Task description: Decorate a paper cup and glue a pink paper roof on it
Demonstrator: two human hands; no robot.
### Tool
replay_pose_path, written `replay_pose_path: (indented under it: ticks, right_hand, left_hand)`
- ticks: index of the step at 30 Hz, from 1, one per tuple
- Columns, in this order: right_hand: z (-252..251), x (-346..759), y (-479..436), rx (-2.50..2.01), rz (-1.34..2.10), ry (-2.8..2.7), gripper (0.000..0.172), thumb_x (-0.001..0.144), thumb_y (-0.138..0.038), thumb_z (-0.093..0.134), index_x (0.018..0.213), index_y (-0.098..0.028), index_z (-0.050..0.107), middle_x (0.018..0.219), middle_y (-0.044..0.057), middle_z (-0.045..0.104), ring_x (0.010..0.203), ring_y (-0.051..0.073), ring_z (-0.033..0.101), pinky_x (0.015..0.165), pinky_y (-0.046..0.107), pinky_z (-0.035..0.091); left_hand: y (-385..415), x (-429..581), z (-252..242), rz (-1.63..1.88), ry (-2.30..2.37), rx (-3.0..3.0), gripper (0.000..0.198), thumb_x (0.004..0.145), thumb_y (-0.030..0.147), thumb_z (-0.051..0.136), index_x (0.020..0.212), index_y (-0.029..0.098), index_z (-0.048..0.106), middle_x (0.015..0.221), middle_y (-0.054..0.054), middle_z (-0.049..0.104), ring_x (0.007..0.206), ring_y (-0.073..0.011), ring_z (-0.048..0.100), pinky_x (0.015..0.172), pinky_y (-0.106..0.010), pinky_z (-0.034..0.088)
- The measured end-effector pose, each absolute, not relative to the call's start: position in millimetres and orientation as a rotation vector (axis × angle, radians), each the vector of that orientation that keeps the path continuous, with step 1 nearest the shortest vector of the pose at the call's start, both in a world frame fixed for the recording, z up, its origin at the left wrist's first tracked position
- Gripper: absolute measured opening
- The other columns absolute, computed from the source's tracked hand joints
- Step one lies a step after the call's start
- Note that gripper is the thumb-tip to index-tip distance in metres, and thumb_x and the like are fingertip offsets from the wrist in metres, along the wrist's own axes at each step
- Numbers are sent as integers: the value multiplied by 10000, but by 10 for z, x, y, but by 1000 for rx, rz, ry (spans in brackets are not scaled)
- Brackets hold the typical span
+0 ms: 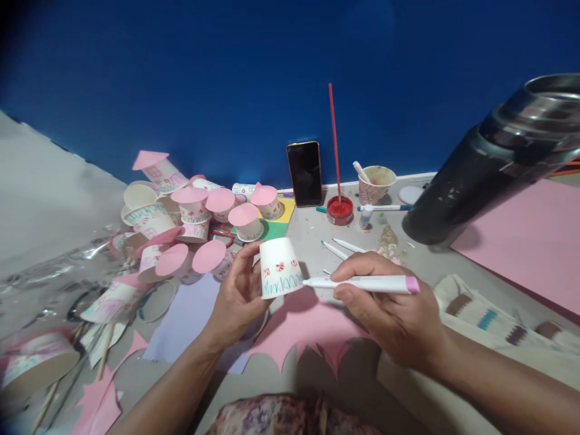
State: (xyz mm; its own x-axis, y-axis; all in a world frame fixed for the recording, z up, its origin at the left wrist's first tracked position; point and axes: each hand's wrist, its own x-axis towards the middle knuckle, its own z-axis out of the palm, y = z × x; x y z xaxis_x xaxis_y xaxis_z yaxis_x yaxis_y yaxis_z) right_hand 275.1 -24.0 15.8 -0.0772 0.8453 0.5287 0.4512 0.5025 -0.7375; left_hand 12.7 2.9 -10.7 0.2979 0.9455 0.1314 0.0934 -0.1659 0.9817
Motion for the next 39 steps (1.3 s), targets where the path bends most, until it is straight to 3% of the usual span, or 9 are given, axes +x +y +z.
replay_pose_path:
  ticks: [5,16,22,24,26,29,32,36,39]
  right_hand:
    - [222,2718,-247,-959,550,-1771,58,975,-230,662,1007,-265,695,767,-10,715,614,146,680,529,232,536]
    - [227,2699,-285,-869,534,-1886,83,952,-227,695,1028,-259,701,818,17,752,686,193,721,604,293,569]
    - [141,2711,-178,-1043,546,-1765,296,996,-228,625,1279,-289,685,1038,41,791,754,181,739,677,299,602]
    - [132,2703,-115,-1101,639,-1815,367,930,-323,739,1290,-289,678,1083,48,782,805,200,747,704,306,608]
    - [118,2691,-58,-1109,712,-1863,646,765,-439,892,1340,-277,645,1170,69,761,926,250,751,775,338,618]
    - [83,2674,-8,-1041,735,-1934,924,613,-492,972,1414,-251,578,1308,109,704,1064,304,724,892,399,603]
    - [60,2664,1,-1028,685,-1992,862,668,-444,943,1409,-233,559,1308,123,696,1085,307,709,908,412,589]
    - [57,2639,-6,-1091,554,-2109,755,724,-397,895,1378,-199,574,1249,142,709,1093,334,673,883,448,576]
    - [51,2610,-5,-1088,541,-2260,719,737,-387,876,1368,-191,592,1206,141,719,1073,346,656,871,474,570]
  left_hand:
    - [4,115,-137,1088,1078,1799,697,780,180,675,1414,269,402,1475,-136,478,1436,-292,491,1198,-507,423]
    - [-10,101,-137,1186,1075,1817,791,672,54,677,1405,287,490,1419,-95,500,1378,-304,498,1173,-482,401]
    - [-41,153,-44,1132,840,1326,772,729,113,783,1412,313,483,1428,-84,563,1282,-261,598,982,-345,537]
    - [-56,180,-1,1078,790,1201,774,725,169,840,1404,328,504,1401,-73,599,1163,-241,665,852,-298,567]
    - [-72,211,20,1051,761,1131,773,713,198,881,1385,345,530,1377,-55,624,1130,-233,684,823,-285,575]
    - [-85,250,2,1014,717,1119,754,734,198,886,1384,353,536,1361,-44,651,1237,-248,657,933,-318,574]
    - [-72,231,-39,965,685,1229,771,776,238,866,1444,339,495,1455,-71,608,1368,-280,580,1064,-397,537]
    - [-50,107,-25,921,816,1576,983,752,346,895,1578,367,364,1687,-74,337,1570,-340,309,1255,-523,340]
    - [-67,49,49,782,980,1889,963,758,318,885,1576,378,381,1644,-77,385,1551,-341,334,1266,-530,315]
